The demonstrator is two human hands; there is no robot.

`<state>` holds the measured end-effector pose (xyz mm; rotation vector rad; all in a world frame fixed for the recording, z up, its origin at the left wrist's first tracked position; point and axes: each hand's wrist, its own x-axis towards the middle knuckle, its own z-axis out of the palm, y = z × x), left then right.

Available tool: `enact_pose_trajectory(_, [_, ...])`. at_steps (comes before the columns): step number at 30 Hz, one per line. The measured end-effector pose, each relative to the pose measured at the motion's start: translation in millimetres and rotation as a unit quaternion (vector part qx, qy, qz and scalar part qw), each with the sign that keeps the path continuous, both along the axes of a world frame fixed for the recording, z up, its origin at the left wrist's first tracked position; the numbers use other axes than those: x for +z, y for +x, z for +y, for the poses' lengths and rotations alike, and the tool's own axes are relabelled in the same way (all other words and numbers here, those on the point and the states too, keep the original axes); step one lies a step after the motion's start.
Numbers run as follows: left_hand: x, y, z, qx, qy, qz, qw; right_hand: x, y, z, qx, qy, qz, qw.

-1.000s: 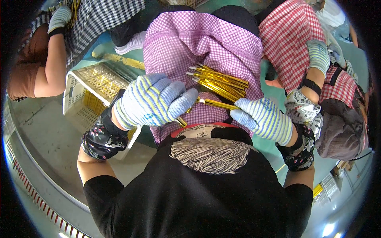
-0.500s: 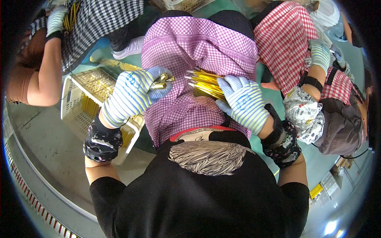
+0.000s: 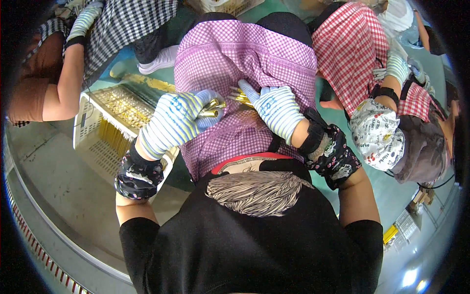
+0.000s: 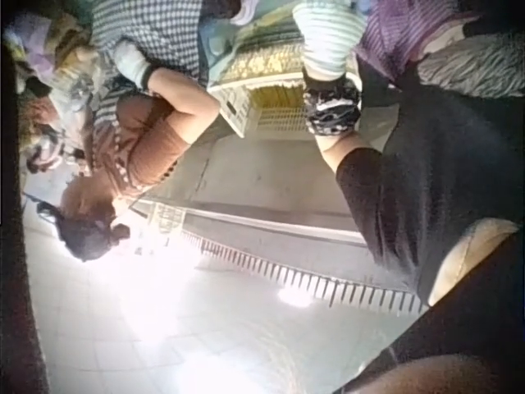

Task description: Sorting gold-colored tubes and placing them into plastic crates.

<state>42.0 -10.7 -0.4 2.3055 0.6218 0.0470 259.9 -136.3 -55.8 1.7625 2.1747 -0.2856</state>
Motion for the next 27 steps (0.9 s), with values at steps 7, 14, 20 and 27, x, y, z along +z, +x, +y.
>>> enact_pose_trajectory(7, [-6.3, -12.3, -5.0, 0.001, 0.048, -0.002, 0.999, 26.0, 17.3, 7.1, -0.196, -0.194, 0.288, 0.917])
enact_pose_trajectory(14, [-1.7, -20.0, -3.5, 0.042, 0.016, -0.012, 0.999, 35.2, 63.3, -12.9, -0.379, -0.077, 0.715, 0.583])
enact_pose_trajectory(20, [20.2, 6.0, 4.5, 0.073, -0.061, 0.008, 0.995, 46.8, 80.6, -8.4, -0.456, -0.009, 0.789, 0.412])
enact_pose_trajectory(27, [39.9, 63.9, 29.5, 0.184, -0.419, -0.067, 0.887, 73.0, 86.8, 0.5, -0.407, -0.034, 0.865, 0.290])
